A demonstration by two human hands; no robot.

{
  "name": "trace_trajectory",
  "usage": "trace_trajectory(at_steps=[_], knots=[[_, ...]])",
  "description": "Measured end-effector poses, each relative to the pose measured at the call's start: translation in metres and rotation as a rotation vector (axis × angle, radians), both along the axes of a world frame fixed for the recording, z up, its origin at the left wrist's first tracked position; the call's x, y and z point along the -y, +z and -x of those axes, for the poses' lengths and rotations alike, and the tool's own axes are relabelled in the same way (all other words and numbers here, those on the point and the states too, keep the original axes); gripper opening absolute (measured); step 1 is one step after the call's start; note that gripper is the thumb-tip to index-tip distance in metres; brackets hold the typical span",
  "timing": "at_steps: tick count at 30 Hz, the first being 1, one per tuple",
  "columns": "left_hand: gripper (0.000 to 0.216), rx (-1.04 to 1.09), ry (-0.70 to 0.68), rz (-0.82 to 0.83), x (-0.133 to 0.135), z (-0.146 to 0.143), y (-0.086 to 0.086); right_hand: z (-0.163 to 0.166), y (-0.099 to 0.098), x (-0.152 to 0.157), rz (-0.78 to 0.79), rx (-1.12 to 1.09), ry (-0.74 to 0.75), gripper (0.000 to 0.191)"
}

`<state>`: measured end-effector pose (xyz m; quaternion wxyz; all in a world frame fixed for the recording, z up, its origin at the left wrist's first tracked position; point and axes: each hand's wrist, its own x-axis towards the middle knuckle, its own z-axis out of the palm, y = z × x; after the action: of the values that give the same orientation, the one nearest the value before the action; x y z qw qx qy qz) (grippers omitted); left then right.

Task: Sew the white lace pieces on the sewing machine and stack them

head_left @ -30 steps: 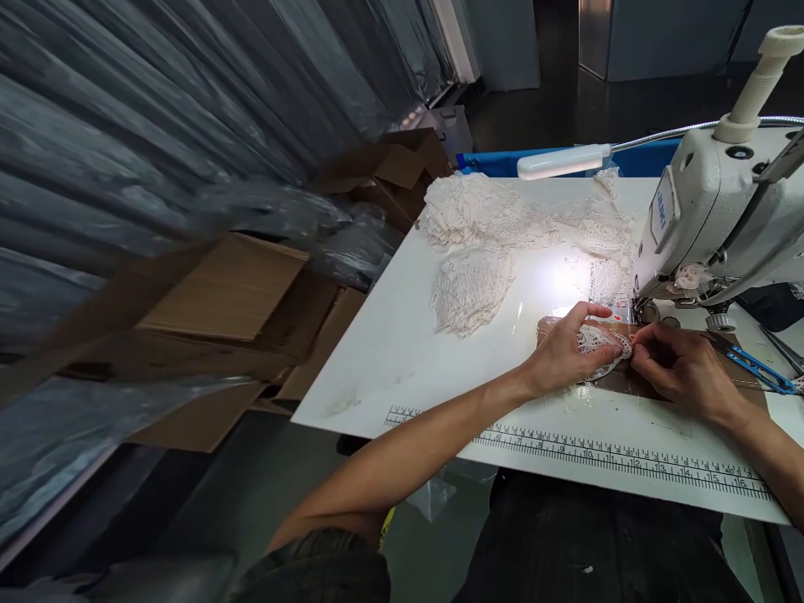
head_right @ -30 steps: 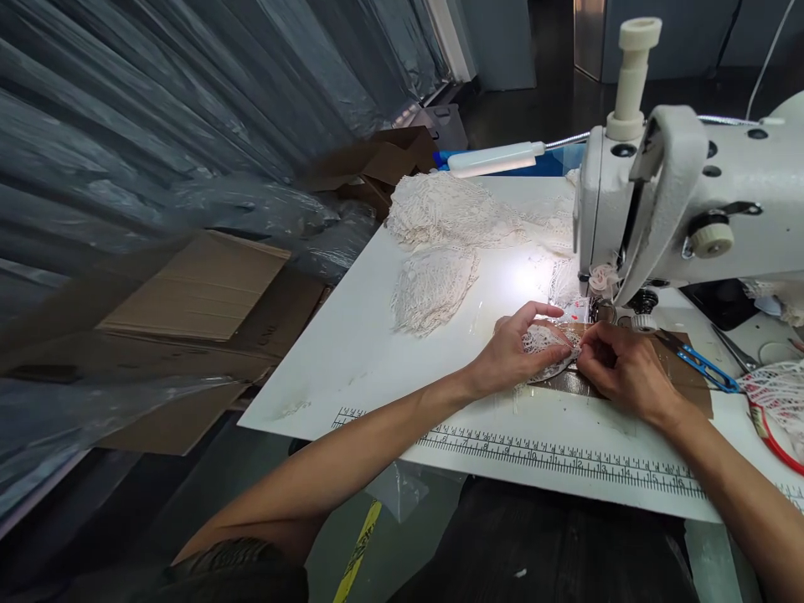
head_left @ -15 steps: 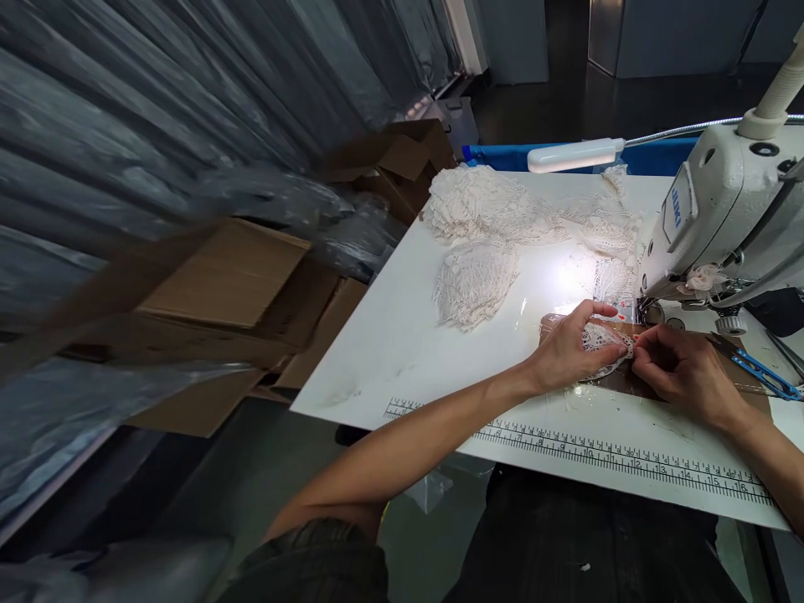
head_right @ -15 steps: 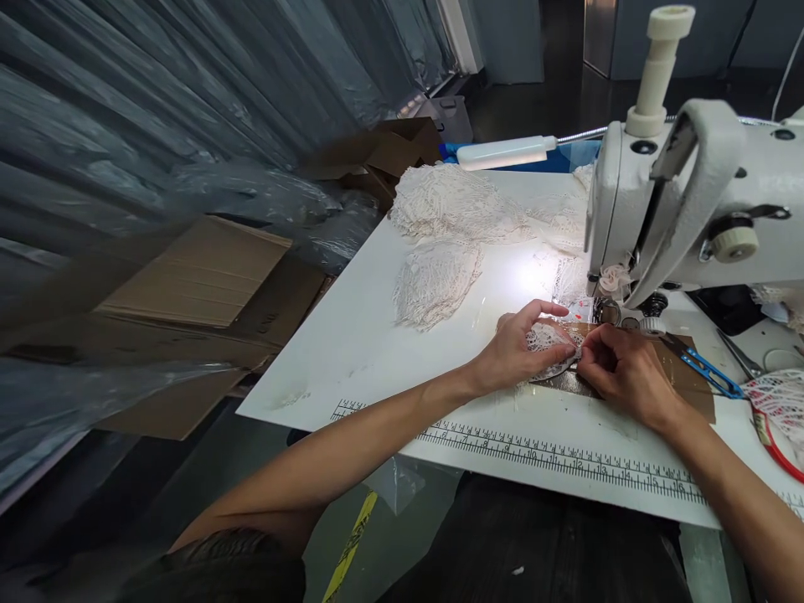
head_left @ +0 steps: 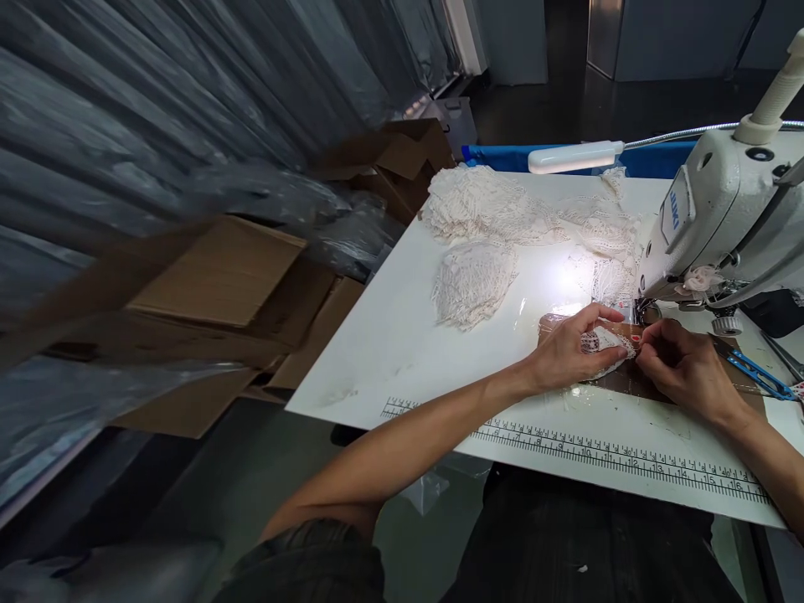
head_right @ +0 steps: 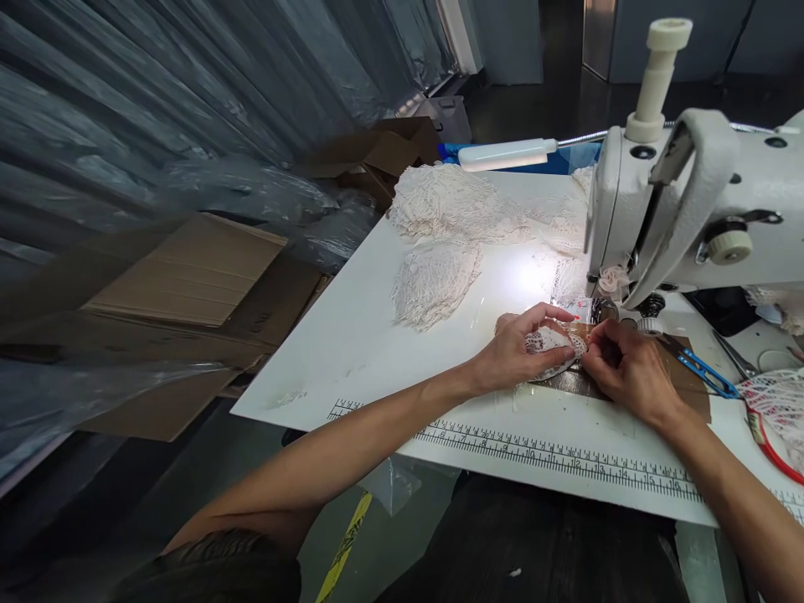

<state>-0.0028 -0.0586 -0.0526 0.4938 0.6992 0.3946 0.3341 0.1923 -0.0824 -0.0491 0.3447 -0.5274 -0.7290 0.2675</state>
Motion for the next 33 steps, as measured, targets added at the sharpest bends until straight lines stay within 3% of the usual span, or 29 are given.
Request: trace_trajectory(at_steps=[3,7,14,17,20,23,26,28,33], knots=[[0.014,0.034,-0.060,-0.029,-0.002,0.000,0.000,0.004,0.003,0.002,-0.058,-0.123,0.114,0.009],[0.007,0.020,-0.112,-0.035,-0.002,0.000,0.002,0.009,0.005,0.006,0.012,-0.303,0.236,0.011],[0.009,-0.080,-0.219,0.000,0.000,0.005,0.015,-0.020,0.018,0.021,0.034,0.082,0.263,0.010],[0.019,-0.077,-0.302,0.045,0.004,0.004,0.016,-0.022,0.022,0.029,0.036,0.123,0.212,0.011],[0.031,-0.007,-0.287,0.127,0.004,0.005,0.015,-0.016,0.022,0.032,0.065,0.102,0.163,0.011],[0.030,0.022,-0.260,0.161,0.002,0.008,0.013,-0.014,0.020,0.030,0.097,0.121,0.136,0.013],[0.033,0.037,-0.244,0.151,0.000,0.011,0.010,-0.018,0.021,0.030,0.116,0.212,0.199,0.010],[0.028,0.053,-0.221,0.118,0.000,0.011,0.008,-0.018,0.026,0.033,0.100,0.220,0.249,0.019],[0.018,0.010,-0.215,-0.002,0.000,0.012,0.012,0.006,0.044,0.042,0.060,-0.033,0.350,0.019]])
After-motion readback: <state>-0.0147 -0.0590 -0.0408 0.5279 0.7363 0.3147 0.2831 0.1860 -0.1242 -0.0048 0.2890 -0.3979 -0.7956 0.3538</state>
